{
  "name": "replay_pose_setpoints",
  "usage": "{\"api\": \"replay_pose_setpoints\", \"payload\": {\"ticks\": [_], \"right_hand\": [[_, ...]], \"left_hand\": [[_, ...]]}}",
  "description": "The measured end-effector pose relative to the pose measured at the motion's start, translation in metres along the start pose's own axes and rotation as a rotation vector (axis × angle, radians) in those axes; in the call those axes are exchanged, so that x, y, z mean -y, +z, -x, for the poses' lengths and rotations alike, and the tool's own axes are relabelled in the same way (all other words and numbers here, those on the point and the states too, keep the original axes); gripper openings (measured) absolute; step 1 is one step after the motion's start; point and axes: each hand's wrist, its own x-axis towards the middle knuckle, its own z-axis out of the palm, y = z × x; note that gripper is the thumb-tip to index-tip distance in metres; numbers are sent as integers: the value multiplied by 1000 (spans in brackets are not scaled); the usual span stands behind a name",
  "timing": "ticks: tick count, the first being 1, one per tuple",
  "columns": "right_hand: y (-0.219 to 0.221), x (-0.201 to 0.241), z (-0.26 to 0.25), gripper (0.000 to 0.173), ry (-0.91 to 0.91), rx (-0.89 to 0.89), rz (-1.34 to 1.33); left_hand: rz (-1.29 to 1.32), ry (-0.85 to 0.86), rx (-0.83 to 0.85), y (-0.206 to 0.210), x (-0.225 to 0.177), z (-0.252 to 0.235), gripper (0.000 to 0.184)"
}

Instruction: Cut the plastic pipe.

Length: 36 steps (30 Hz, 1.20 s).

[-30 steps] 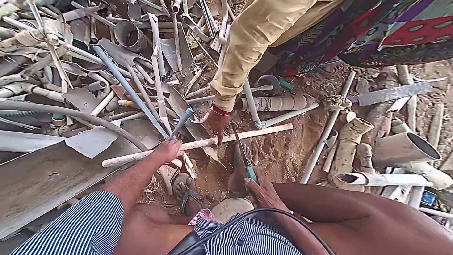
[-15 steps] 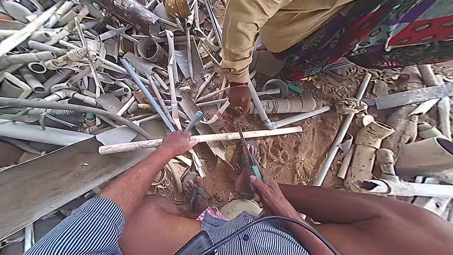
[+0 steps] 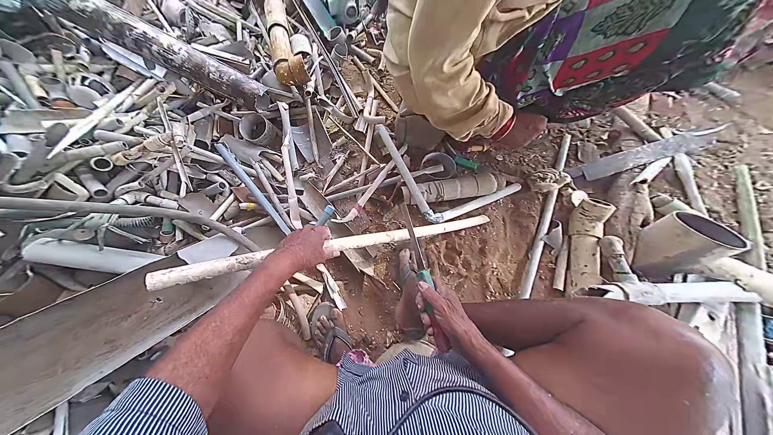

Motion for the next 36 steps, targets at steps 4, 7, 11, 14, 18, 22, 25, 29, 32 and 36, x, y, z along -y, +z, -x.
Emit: {"api": "replay_pose_setpoints", "payload": {"ticks": [4, 7, 11, 14, 18, 22, 25, 29, 32, 36], "right_hand": [[-5, 1, 13, 19, -59, 42, -9], [-11, 1, 21, 28, -189, 60, 59], [-23, 16, 36, 42, -361, 49, 295], [-36, 41, 48, 43, -482, -5, 428], [-53, 89, 55, 40, -583, -76, 516], [-58, 125, 39, 41, -580, -11, 649], [-51, 125, 22, 52, -632, 109, 642], [-50, 117, 8, 55, -693, 79, 597], [-56, 118, 1, 52, -789, 83, 512], [-61, 122, 10, 49, -812, 112, 517]], "left_hand": [[-63, 4, 7, -15, -27, 30, 40], [-127, -17, -7, -22, -50, 51, 38], [-285, -60, -124, -29, -83, 85, 33], [-416, -98, -238, -40, -106, 114, 24], [-603, -78, -370, -56, -128, 144, 20], [-791, -8, -401, -63, -154, 158, 20], [-875, 45, -379, -68, -186, 169, 13], [-974, 117, -416, -68, -211, 172, 8], [-1027, 376, -842, -57, -197, 175, 6], [-417, 585, -1702, -32, -154, 193, 35]]}}
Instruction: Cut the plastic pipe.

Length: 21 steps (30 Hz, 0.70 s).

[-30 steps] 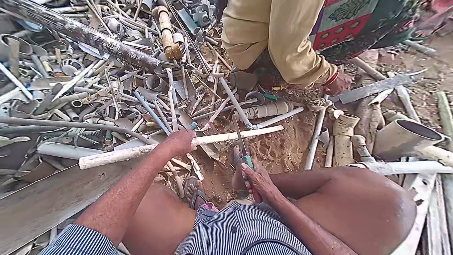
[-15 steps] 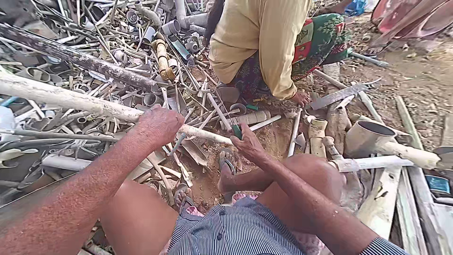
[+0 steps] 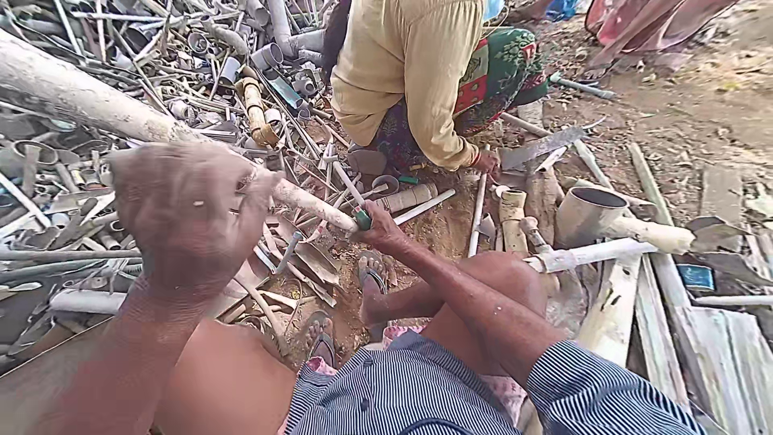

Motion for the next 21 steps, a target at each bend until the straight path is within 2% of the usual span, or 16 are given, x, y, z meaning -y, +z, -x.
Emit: {"api": "replay_pose_setpoints", "payload": {"ticks": [2, 3, 4, 5, 7, 8, 11, 14, 17, 19, 21], "right_hand": [[1, 3, 2, 50, -30, 25, -4], [3, 4, 3, 50, -40, 47, 4], [3, 6, 5, 48, -37, 81, 24], [2, 9, 6, 46, -30, 111, 51], [-5, 12, 5, 47, -16, 149, 80], [-7, 12, 3, 47, -5, 163, 82], [-13, 24, 0, 42, 14, 169, 28], [-16, 33, -9, 41, 13, 94, 29], [-28, 31, -6, 41, 19, -83, 151], [-32, 25, 9, 38, 127, -195, 198], [-20, 11, 32, 40, 292, -220, 152]], "left_hand": [[326, -496, -273, 8, 28, 18, 57], [518, -695, -337, 17, 37, 20, 64], [709, -809, -356, 25, 40, 18, 65], [888, -864, -322, 33, 40, 13, 60], [1202, -897, -239, 44, 33, -6, 29], [1293, -893, -244, 48, 30, -14, 23], [1413, -983, -444, 51, 27, -30, 31], [1482, -1042, -641, 58, 34, -23, 35], [1553, -1096, -670, 86, 42, -2, 38], [1549, -1165, -639, 111, 44, 19, 45], [1566, -1177, -586, 129, 53, 42, 52]]}}
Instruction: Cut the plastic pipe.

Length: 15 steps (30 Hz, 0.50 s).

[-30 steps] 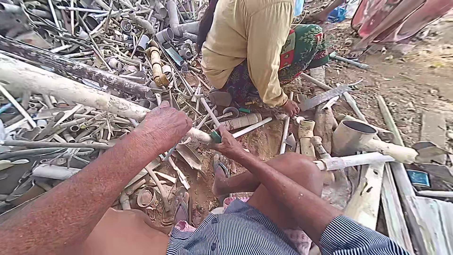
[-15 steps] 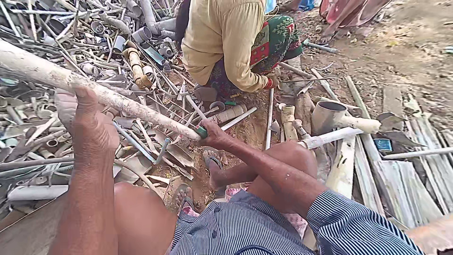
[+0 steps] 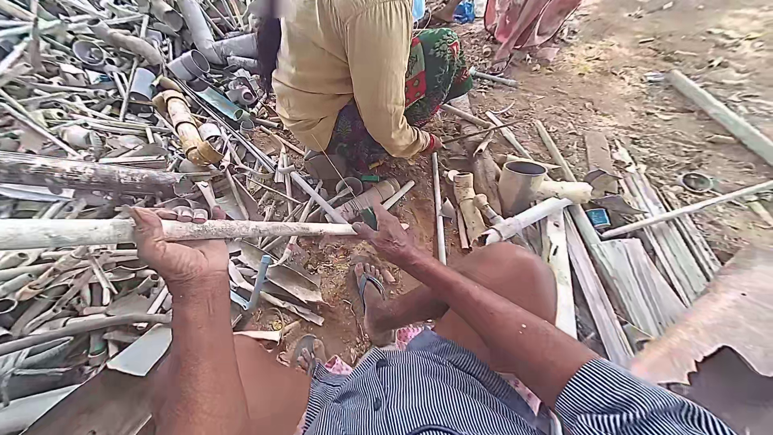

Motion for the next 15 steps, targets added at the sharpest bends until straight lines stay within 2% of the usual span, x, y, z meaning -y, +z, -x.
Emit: {"api": "replay_pose_setpoints", "payload": {"ticks": [3, 5, 7, 9, 12, 15], "right_hand": [[44, -31, 25, 44, 97, 158, -86], [73, -35, 32, 47, 92, 279, -138], [94, -28, 31, 48, 76, 299, -195], [108, -21, 28, 44, 82, 283, -325], [116, -15, 19, 41, 203, 295, -438], [121, -14, 12, 30, 344, 325, -621]], "left_hand": [[-34, -36, 95, -28, 7, -15, 64], [-85, -6, 130, -41, 10, -20, 64], [-118, 49, 127, -50, 19, -18, 61], [-103, 31, 107, -57, 31, -10, 60], [55, -42, 91, -68, 40, -6, 65], [142, -69, 53, -80, 40, -9, 62]]}}
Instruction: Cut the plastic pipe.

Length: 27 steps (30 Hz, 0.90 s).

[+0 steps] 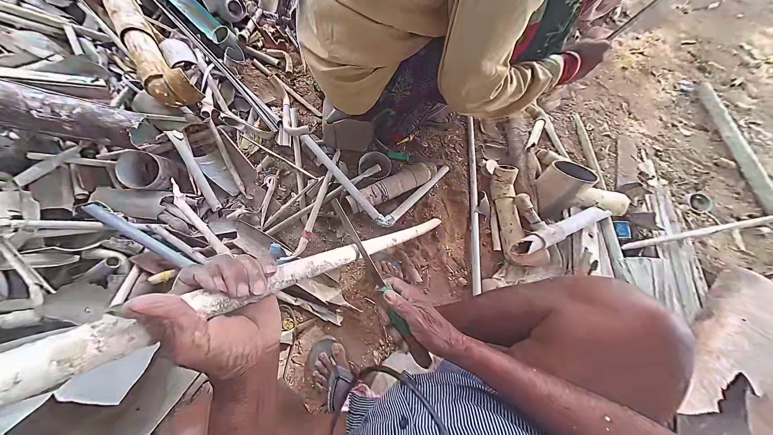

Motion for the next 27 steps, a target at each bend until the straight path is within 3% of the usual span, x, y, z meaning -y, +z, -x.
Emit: {"api": "replay_pose_setpoints", "payload": {"ticks": [4, 8, 13, 16, 21, 24, 27], "right_hand": [[-2, -6, -8, 36, 68, 39, -351], [-11, -21, -5, 41, 96, -24, -423], [-30, -42, 14, 47, 142, -266, -390], [-57, -56, 22, 40, 207, -439, -351], [-106, -73, 6, 34, 310, -652, -401], [-128, -81, 1, 44, 322, -666, -394], [-127, -86, 1, 42, 331, -611, -269]], "left_hand": [[103, -62, -3, -18, 2, -17, 70], [151, -95, 28, -21, 19, -19, 66], [106, -125, 127, -16, 19, -20, 63], [28, -132, 90, -23, 6, -28, 64], [-95, -6, 93, -16, -1, -22, 65], [-114, 21, 98, -4, -2, -18, 66], [-110, 38, 160, 6, 3, -20, 63]]}}
